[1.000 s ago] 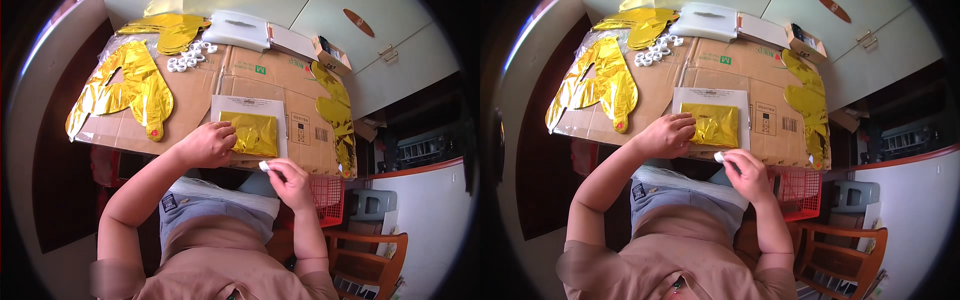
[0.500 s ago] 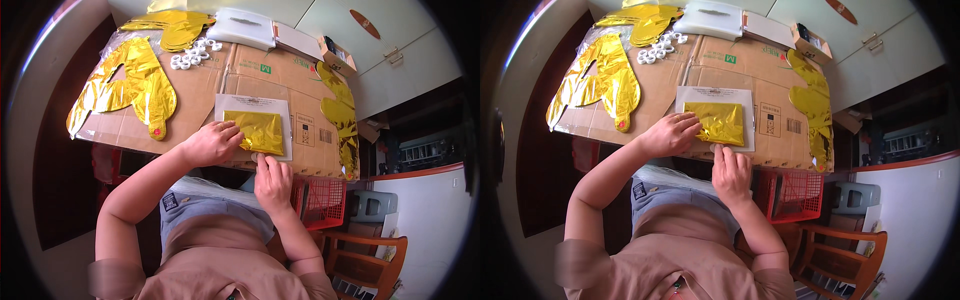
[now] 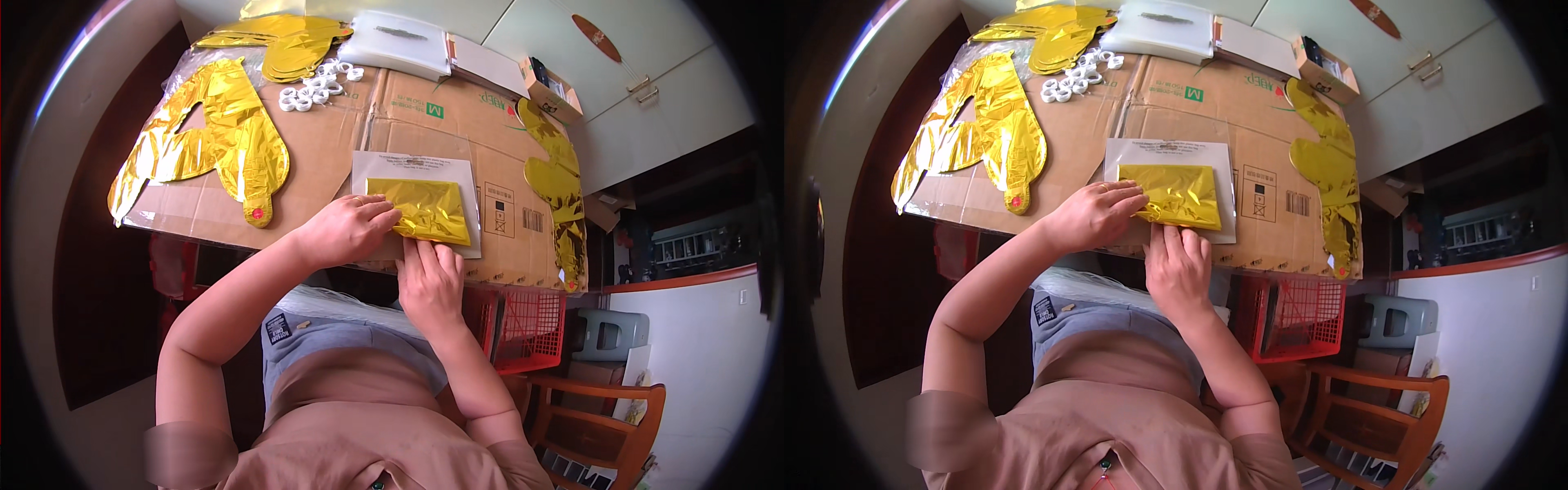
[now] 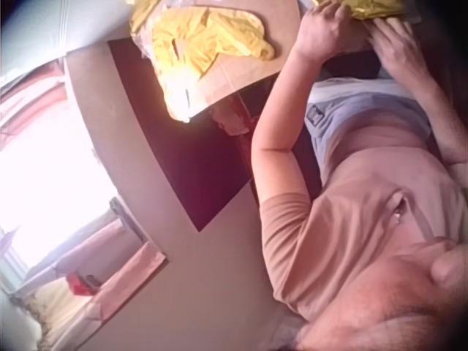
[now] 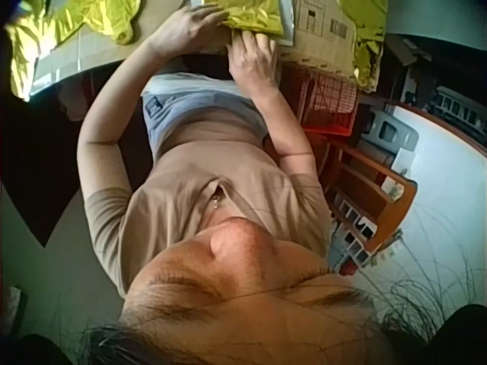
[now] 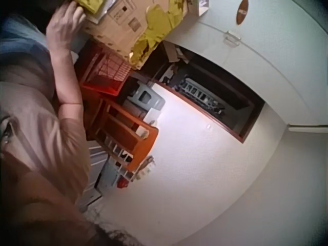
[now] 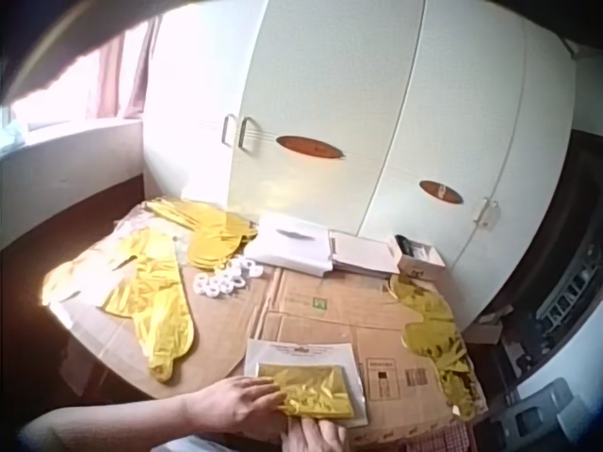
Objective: Folding a gold foil balloon and inserting it into a plastic packaging sleeve.
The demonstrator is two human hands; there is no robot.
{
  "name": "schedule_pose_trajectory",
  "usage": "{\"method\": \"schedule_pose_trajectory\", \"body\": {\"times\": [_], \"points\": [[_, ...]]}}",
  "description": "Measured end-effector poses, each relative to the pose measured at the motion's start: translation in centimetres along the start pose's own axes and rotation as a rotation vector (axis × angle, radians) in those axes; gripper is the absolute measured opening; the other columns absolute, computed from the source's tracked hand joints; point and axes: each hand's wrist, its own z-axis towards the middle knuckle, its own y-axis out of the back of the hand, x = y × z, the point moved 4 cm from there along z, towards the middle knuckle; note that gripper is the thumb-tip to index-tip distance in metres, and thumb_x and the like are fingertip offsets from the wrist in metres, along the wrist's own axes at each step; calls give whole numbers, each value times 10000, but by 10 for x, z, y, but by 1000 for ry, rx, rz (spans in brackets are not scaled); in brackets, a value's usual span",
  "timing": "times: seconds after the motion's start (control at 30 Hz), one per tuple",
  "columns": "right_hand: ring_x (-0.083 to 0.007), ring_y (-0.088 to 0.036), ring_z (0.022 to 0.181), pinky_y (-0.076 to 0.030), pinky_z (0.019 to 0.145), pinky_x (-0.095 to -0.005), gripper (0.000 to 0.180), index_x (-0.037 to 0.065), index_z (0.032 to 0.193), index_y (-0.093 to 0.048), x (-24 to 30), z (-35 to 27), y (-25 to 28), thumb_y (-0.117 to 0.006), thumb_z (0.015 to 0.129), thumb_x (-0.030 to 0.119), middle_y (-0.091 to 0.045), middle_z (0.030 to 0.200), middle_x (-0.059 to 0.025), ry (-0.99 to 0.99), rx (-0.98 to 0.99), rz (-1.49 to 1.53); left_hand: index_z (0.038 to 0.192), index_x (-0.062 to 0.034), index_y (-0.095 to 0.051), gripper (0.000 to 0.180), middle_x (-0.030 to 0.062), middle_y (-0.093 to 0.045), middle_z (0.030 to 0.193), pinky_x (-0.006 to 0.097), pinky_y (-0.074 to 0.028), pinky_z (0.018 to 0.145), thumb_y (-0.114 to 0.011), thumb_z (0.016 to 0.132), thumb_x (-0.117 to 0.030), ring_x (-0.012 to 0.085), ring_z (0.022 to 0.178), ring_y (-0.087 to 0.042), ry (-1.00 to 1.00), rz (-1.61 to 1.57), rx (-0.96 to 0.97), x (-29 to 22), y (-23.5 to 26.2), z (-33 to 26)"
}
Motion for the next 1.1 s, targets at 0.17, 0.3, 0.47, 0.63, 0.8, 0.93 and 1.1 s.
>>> {"method": "schedule_pose_trajectory", "body": {"times": [0.17,0.3,0.47,0.63,0.8,0.93,1.1], "points": [[-269,-578,984,-451,885,-414,491,-11,1283,-628,-2,-24,10,-717,831,159,-614,1323,-128,56,-95,55,1133,35,-651,322,218,-707,1108,444,-570,940,-656,815,-14,362,1067,-695,5,2,-14,-1,3,-1],[-254,-552,937,-432,859,-401,470,-1,1268,-638,-5,-13,-1,-703,849,200,-634,1260,-105,31,-38,19,1143,30,-649,333,214,-705,1113,443,-565,951,-662,813,-16,359,1076,-692,-6,2,5,-1,3,0],[-257,-520,919,-408,848,-400,500,12,1305,-615,-3,-1,-3,-687,872,252,-620,1255,-89,-35,25,-28,1148,24,-650,339,203,-702,1126,441,-555,973,-671,813,-22,353,1087,-688,-9,23,9,-2,2,0],[-264,-519,929,-398,845,-405,500,17,1308,-607,-1,-9,3,-684,883,268,-617,1246,-83,-28,27,-9,1154,17,-652,349,197,-690,1151,441,-540,998,-677,808,-22,352,1119,-671,-25,48,12,-3,0,-3],[-263,-532,929,-407,846,-413,440,32,1267,-631,-4,-3,-2,-691,879,230,-632,1257,-79,-48,79,24,1183,16,-640,396,199,-666,1182,452,-519,1026,-687,795,-52,367,1153,-644,-19,16,72,-3,0,-1],[-254,-562,877,-426,811,-402,317,55,1137,-692,-10,-26,12,-701,843,176,-671,1209,-74,33,-127,122,1279,16,-597,519,221,-602,1295,483,-455,1096,-697,803,-164,396,1254,-572,-32,-2,171,-8,8,-4],[-302,-606,1017,-478,919,-439,295,42,1160,-695,-48,-30,25,-674,883,143,-660,1257,-125,-73,-213,163,1426,-14,-497,671,217,-488,1455,531,-332,1173,-635,895,-401,410,1396,-430,-15,58,270,-8,7,-14]]}}
